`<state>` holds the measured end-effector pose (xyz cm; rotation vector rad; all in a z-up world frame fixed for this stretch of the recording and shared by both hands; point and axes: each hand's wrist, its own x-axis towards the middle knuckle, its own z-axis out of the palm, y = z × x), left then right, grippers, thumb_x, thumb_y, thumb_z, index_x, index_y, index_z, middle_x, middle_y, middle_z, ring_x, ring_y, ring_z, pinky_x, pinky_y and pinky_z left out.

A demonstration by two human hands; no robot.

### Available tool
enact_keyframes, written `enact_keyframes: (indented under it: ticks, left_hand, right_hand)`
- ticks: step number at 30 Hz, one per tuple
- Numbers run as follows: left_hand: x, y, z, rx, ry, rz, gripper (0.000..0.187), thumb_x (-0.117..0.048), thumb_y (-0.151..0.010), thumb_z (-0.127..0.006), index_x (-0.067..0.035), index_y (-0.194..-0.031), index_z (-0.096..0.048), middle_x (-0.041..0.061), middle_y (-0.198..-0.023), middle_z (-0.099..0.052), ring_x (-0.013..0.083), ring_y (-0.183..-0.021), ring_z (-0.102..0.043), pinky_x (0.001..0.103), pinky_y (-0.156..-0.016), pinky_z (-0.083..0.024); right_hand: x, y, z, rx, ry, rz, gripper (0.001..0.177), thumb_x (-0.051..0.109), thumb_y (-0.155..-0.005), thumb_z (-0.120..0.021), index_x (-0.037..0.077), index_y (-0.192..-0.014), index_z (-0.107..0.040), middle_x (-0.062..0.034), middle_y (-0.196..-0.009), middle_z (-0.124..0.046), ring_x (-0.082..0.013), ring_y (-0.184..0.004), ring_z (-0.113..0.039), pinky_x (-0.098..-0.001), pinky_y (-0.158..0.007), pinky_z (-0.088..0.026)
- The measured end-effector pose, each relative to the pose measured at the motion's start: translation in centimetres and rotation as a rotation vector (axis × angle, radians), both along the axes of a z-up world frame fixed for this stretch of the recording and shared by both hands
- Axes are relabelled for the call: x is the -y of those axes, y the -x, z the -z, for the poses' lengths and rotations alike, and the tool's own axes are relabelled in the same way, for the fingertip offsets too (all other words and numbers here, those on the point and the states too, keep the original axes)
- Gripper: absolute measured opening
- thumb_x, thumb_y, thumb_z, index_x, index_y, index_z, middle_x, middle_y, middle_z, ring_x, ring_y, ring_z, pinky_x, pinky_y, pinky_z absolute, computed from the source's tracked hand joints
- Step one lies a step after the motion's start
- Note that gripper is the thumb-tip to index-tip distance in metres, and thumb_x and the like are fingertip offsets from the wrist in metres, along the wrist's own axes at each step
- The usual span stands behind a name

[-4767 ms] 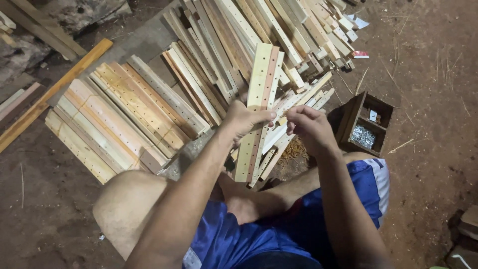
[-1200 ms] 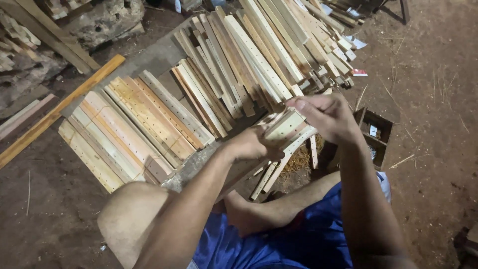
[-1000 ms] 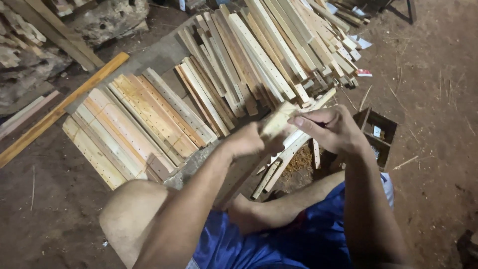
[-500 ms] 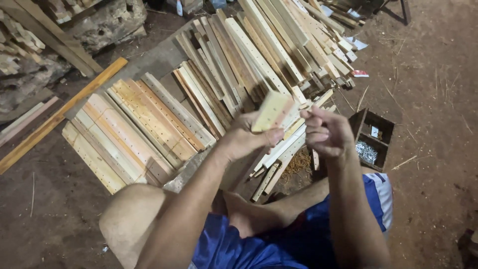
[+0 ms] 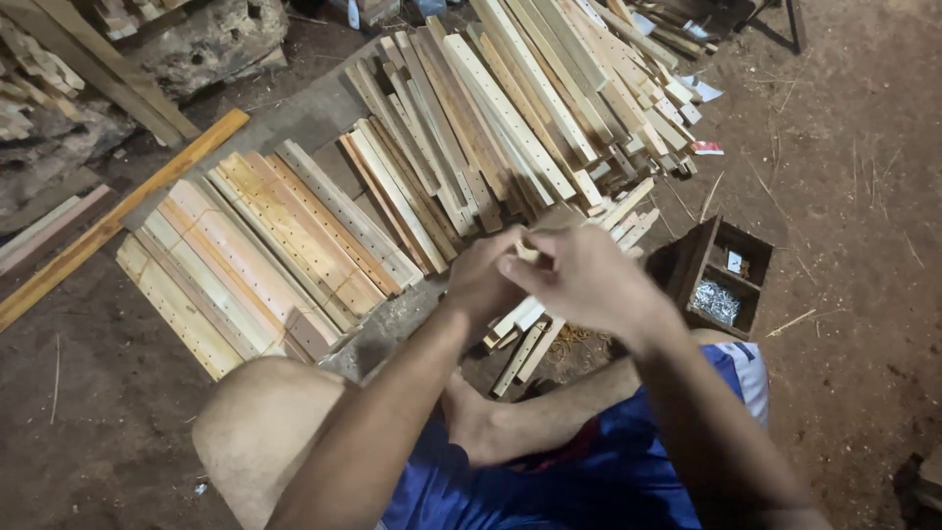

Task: Bundling thin wooden slats together with rubber bands in a workshop environment.

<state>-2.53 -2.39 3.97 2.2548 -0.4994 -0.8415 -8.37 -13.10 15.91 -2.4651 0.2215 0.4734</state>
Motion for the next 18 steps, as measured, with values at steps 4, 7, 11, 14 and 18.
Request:
enact_keyframes:
  ticks: [4,7,11,14,18]
  left_hand:
    - [-0.7,-2.6,-0.1,-0.091,0.125,-0.202,0.052,-0.06,-0.081,-0.065,-0.023,-0.116,-0.074,0.008,-0.1,-0.078,0.0316,-0.102,-0.075,0.047,-0.092,-0.059]
    - [-2.6,-2.7,-2.2,-0.293,0.664,-0.619,0.044,-0.029,-0.079,-0.085,-0.005,-0.112,-0.069,0.019,-0.09,-0.077,0.0288,-0.071,-0.077,0.045,-0.064,-0.066]
    - [-2.8,-3.5,-5.2,-0.512,1.145,-0.873,0.044,-0.04,-0.092,-0.069,0.001,-0.105,-0.061,0.025,-0.08,-0.072,0.0328,-0.06,-0.075,0.048,-0.054,-0.067]
    - [-2.8,-4.3,-3.8,-0.512,1.257,-0.914,0.06,-0.051,-0.094,-0.064,0.005,-0.114,-0.062,0.029,-0.084,-0.072,0.0372,-0.068,-0.076,0.055,-0.059,-0.067]
    - [-1.9,-3.3,-3.7,-0.525,1.267,-0.934,0.058,-0.046,-0.097,-0.061,0.006,-0.122,-0.062,0.029,-0.088,-0.072,0.0389,-0.075,-0.076,0.057,-0.066,-0.067]
  right_hand:
    - [0.5,2.1,2.1,0.394,-0.12,0.044,0.021,0.007,-0.097,-0.063,0.0,-0.11,-0.078,-0.0231,-0.099,-0.077,-0.037,-0.108,-0.074,-0.0463,-0.103,-0.054]
    - [1.4,2.8,6.7,0.81,-0.319,0.326,0.021,0.013,-0.106,-0.066,0.003,-0.094,-0.079,-0.0052,-0.048,-0.053,-0.01,-0.05,-0.045,-0.0247,-0.06,-0.045]
    - [0.7,4.3,14.5,0.451,-0.979,0.813,0.067,0.053,-0.103,-0.04,-0.002,-0.136,-0.057,-0.0347,-0.126,-0.058,-0.0437,-0.121,-0.059,-0.0551,-0.11,-0.044]
    - [-2.2,5.3,13.7,0.39,-1.231,1.147,0.095,0.076,-0.09,-0.032,0.005,-0.149,-0.051,-0.0308,-0.143,-0.052,-0.0454,-0.132,-0.053,-0.0554,-0.113,-0.038]
    - [-5.0,4.3,9.2,0.451,-1.284,1.414,0.092,0.075,-0.087,-0.039,0.016,-0.158,-0.04,-0.0151,-0.132,-0.069,-0.0363,-0.128,-0.063,-0.0582,-0.116,-0.035]
